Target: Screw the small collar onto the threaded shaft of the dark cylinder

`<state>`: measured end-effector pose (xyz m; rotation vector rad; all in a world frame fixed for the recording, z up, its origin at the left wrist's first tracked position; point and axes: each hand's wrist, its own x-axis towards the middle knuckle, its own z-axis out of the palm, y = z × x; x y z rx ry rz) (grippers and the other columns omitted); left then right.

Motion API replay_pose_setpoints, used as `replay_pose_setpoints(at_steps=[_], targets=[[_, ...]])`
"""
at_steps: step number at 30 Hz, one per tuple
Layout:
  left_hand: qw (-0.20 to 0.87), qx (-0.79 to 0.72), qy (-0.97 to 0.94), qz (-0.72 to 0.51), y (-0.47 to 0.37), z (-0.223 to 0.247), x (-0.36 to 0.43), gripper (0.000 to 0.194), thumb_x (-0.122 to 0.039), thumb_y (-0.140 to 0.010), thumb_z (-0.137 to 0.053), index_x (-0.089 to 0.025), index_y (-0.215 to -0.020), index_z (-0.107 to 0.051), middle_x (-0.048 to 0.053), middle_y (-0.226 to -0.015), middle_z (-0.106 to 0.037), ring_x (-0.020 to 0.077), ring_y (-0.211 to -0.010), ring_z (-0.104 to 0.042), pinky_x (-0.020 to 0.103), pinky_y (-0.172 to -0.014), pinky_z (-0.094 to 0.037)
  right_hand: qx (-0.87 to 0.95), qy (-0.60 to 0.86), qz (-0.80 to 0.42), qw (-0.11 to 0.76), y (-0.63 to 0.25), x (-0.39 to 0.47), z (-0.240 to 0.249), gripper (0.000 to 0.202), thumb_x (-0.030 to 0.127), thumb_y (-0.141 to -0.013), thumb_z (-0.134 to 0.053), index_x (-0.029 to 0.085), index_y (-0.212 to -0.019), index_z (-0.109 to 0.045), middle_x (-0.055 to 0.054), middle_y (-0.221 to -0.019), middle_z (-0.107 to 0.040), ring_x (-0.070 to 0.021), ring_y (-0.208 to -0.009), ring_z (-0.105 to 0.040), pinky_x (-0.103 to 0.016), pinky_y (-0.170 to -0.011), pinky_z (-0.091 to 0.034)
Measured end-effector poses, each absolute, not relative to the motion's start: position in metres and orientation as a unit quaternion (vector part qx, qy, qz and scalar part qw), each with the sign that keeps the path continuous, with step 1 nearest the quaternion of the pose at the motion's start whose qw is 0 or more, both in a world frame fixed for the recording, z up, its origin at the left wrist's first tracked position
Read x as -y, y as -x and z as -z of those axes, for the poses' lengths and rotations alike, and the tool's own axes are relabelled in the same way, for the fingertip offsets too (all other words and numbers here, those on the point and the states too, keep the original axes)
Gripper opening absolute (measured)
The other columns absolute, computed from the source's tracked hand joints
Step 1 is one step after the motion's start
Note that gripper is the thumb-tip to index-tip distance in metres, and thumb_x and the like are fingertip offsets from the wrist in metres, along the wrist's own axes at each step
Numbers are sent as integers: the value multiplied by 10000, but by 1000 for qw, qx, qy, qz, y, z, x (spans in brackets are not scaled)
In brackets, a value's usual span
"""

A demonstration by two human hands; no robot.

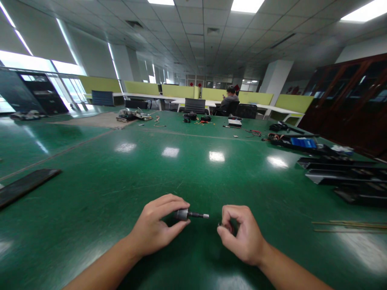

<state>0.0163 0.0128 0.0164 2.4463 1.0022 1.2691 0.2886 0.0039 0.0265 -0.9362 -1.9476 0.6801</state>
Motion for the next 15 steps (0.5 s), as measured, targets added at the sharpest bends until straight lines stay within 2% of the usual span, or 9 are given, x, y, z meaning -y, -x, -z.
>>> replay_pose_setpoints(at_steps=[2, 5, 9, 13, 15], targets=[[107, -342, -830, -426, -16, -16, -13, 333, -161, -831, -757, -228, -1150, -688, 56, -1074, -709, 168, -970, -674, 296, -850, -574, 774, 368, -273, 437, -291, -4, -26, 289, 139, -700, -608, 222, -590, -353, 51, -543, -401, -119, -506, -415, -270, -537, -302], [113, -349, -829, -423, -18, -18, -13, 316, -197, -843, -757, -228, -1146, -674, 58, -1065, -705, 176, -975, -664, 312, -868, -561, 774, 353, -280, 445, -294, -4, -23, 271, 157, -698, -584, 221, -594, -342, 50, -545, -382, -118, -513, -398, -269, -542, -284], [106, -432, -812, -378, -11, -24, -16, 302, -336, -892, -718, -231, -1167, -648, 67, -1071, -688, 206, -986, -644, 343, -870, -539, 777, 345, -276, 448, -295, -7, -18, 281, 188, -734, -582, 215, -582, -347, 53, -534, -360, -111, -507, -376, -263, -536, -268], [69, -572, -734, -359, 39, -29, -16, 468, -478, -944, -620, -270, -1360, -565, 56, -1245, -678, 231, -1079, -660, 351, -942, -524, 780, 365, -263, 434, -293, -9, -19, 329, 225, -816, -577, 206, -572, -358, 52, -534, -359, -103, -505, -373, -255, -534, -269], [33, -637, -678, -366, 81, -34, -9, 492, -513, -957, -582, -298, -1398, -552, 18, -1259, -692, 229, -1057, -683, 327, -914, -538, 780, 379, -263, 423, -292, -8, -19, 338, 236, -836, -581, 202, -572, -372, 52, -537, -368, -100, -505, -374, -251, -532, -273]])
